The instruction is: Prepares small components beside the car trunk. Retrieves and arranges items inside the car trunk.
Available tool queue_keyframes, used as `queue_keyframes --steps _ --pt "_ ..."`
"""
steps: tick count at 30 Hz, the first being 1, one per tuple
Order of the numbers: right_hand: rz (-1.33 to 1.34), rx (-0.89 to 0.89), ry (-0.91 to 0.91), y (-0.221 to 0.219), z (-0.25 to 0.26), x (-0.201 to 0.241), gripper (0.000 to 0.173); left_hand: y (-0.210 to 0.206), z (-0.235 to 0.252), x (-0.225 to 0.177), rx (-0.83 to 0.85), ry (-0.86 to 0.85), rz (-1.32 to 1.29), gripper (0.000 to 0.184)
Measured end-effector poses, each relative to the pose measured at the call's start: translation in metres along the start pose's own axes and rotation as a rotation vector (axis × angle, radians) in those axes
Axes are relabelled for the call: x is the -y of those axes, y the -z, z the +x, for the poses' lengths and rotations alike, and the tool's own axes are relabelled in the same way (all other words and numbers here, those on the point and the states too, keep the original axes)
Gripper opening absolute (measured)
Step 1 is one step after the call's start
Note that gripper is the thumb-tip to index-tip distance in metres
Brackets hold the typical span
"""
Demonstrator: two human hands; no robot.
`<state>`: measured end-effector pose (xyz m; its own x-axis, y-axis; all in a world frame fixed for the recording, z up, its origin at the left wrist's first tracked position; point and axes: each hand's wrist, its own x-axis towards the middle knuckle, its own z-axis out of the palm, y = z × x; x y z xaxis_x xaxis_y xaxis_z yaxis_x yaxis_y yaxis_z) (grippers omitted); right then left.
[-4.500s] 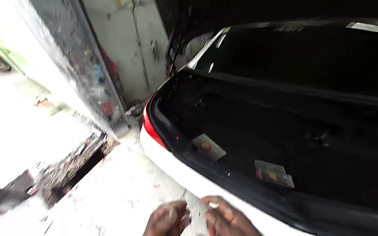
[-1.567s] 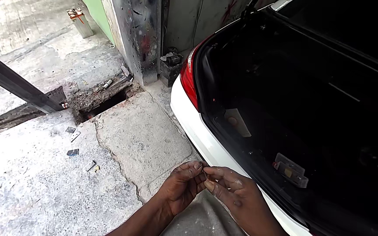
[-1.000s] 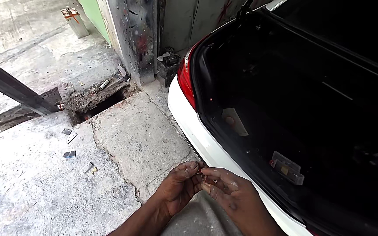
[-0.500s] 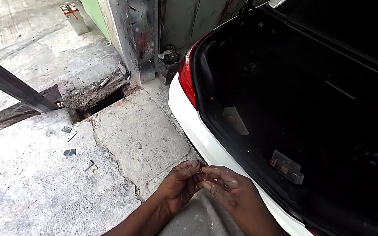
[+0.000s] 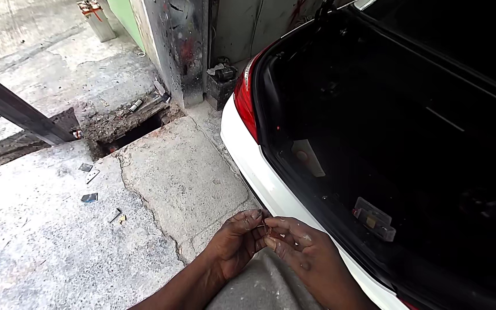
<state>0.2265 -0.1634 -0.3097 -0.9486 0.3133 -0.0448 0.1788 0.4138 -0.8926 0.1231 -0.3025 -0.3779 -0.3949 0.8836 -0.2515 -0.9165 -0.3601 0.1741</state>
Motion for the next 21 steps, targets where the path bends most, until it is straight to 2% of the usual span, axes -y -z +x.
queue_keyframes --steps 13,21 --pt "0.003 0.001 -0.031 -0.0005 -0.0009 -0.0014 0.027 0.0018 -0.0004 0.0008 -0.018 0.002 0.042 0.014" --pt "0.212 0.056 -0.185 0.0053 0.002 0.0003 0.022 0.001 -0.0003 0.0022 -0.06 0.013 0.066 0.014"
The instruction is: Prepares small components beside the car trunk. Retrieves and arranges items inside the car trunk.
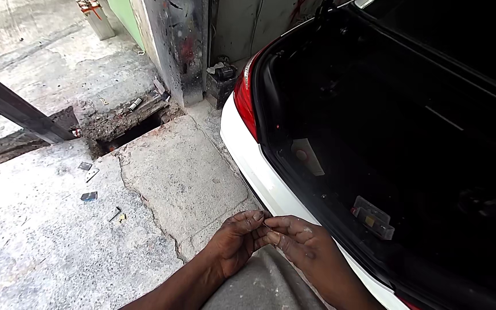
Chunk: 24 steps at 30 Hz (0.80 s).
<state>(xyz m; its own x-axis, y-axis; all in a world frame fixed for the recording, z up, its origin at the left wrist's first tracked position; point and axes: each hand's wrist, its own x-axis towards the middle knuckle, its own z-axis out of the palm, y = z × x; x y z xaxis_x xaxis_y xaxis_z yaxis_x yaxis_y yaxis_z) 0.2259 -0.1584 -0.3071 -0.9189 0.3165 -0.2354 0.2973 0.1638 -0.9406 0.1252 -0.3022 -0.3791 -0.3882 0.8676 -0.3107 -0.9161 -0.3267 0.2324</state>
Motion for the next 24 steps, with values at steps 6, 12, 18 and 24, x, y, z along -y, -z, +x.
queue_keyframes --steps 6,12,18,24 --pt "0.226 0.047 -0.179 0.0044 0.0015 0.0067 0.019 0.0009 0.0005 -0.0004 0.007 0.015 0.024 0.013" --pt "0.261 0.066 -0.215 0.0056 0.0007 0.0072 0.02 0.0022 0.0011 0.0002 0.007 0.027 0.027 0.014" --pt "0.241 0.042 -0.207 0.0044 0.0004 0.0057 0.021 0.0016 0.0026 0.0003 -0.018 0.024 0.035 0.013" --pt "0.269 0.018 -0.227 0.0001 -0.0011 0.0031 0.021 0.0017 0.0027 0.0001 -0.064 0.014 0.081 0.013"
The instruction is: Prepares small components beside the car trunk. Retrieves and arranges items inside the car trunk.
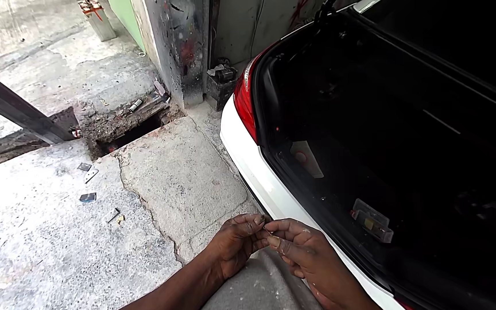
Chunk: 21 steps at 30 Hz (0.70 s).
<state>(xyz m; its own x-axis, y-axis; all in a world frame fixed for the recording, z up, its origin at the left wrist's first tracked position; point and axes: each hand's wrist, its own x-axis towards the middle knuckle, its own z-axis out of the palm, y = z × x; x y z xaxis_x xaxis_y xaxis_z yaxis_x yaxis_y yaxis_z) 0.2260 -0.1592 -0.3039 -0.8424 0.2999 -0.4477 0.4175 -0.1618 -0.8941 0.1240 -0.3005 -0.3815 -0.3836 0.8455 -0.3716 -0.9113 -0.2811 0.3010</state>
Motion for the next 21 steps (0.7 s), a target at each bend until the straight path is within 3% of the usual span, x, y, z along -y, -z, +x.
queue_keyframes --steps 8,16,18,21 --pt "0.167 -0.031 -0.118 -0.004 -0.003 -0.003 0.021 0.002 -0.003 0.001 -0.017 -0.002 0.029 0.013" --pt "0.278 -0.176 -0.03 0.01 -0.01 -0.006 0.024 0.006 -0.006 -0.001 0.078 -0.014 -0.069 0.01" --pt "0.191 -0.086 -0.012 0.02 -0.015 -0.009 0.027 0.008 -0.006 -0.001 0.141 -0.017 -0.119 0.011" --pt "-0.214 0.05 0.154 0.027 -0.024 -0.012 0.045 0.011 -0.005 -0.001 0.259 -0.018 -0.167 0.011"
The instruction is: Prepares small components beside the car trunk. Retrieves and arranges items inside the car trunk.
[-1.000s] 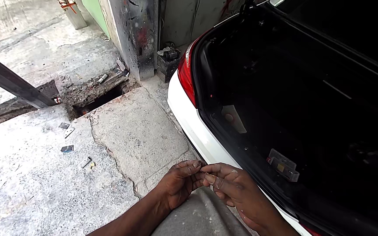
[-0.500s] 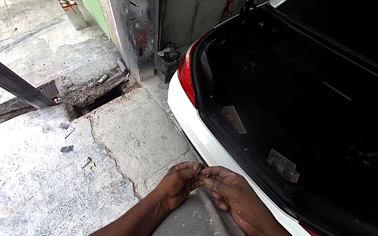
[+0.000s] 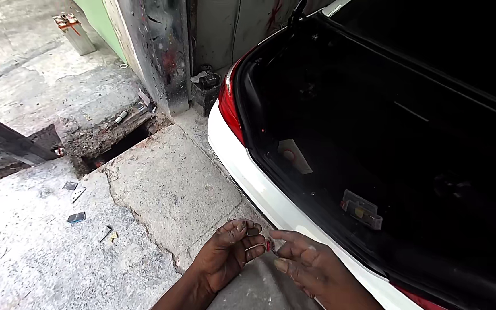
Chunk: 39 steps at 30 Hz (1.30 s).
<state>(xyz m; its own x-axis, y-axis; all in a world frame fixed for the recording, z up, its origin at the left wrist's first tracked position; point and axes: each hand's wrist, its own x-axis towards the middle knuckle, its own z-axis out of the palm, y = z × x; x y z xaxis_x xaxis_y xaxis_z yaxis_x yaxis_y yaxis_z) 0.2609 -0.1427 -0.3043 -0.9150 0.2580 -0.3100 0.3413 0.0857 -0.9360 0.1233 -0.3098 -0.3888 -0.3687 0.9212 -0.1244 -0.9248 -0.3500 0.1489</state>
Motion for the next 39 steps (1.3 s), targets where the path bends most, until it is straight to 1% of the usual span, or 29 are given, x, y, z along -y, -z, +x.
queue_keyframes --steps 1,2,4,6,8,12,26,32,39 --pt "-0.134 -0.02 0.084 -0.002 -0.003 0.0 0.046 0.001 -0.001 0.0 0.028 0.001 -0.002 0.011" --pt "-0.207 -0.061 0.163 -0.005 -0.004 0.001 0.04 0.002 -0.001 0.0 0.049 0.004 -0.001 0.011" --pt "-0.23 -0.129 0.293 -0.011 -0.003 0.006 0.027 0.006 0.0 0.001 0.091 0.015 -0.002 0.013" --pt "-0.238 -0.178 0.355 -0.018 0.002 0.009 0.023 0.009 0.001 0.002 0.134 0.031 -0.009 0.016" --pt "-0.273 -0.211 0.358 -0.024 0.007 0.012 0.022 0.007 0.001 0.003 0.167 0.044 -0.021 0.018" --pt "-0.348 -0.221 0.337 -0.032 0.012 0.011 0.022 0.003 0.0 0.002 0.196 0.054 -0.03 0.018" --pt "-0.448 -0.235 0.332 -0.032 0.011 0.012 0.02 0.004 0.002 0.002 0.198 0.066 -0.017 0.019" --pt "-0.408 -0.241 0.36 -0.026 0.012 0.016 0.02 0.005 0.004 0.001 0.2 0.069 0.016 0.018" --pt "-0.351 -0.324 0.362 -0.029 0.016 0.02 0.016 0.006 0.003 0.001 0.183 0.07 0.067 0.017"
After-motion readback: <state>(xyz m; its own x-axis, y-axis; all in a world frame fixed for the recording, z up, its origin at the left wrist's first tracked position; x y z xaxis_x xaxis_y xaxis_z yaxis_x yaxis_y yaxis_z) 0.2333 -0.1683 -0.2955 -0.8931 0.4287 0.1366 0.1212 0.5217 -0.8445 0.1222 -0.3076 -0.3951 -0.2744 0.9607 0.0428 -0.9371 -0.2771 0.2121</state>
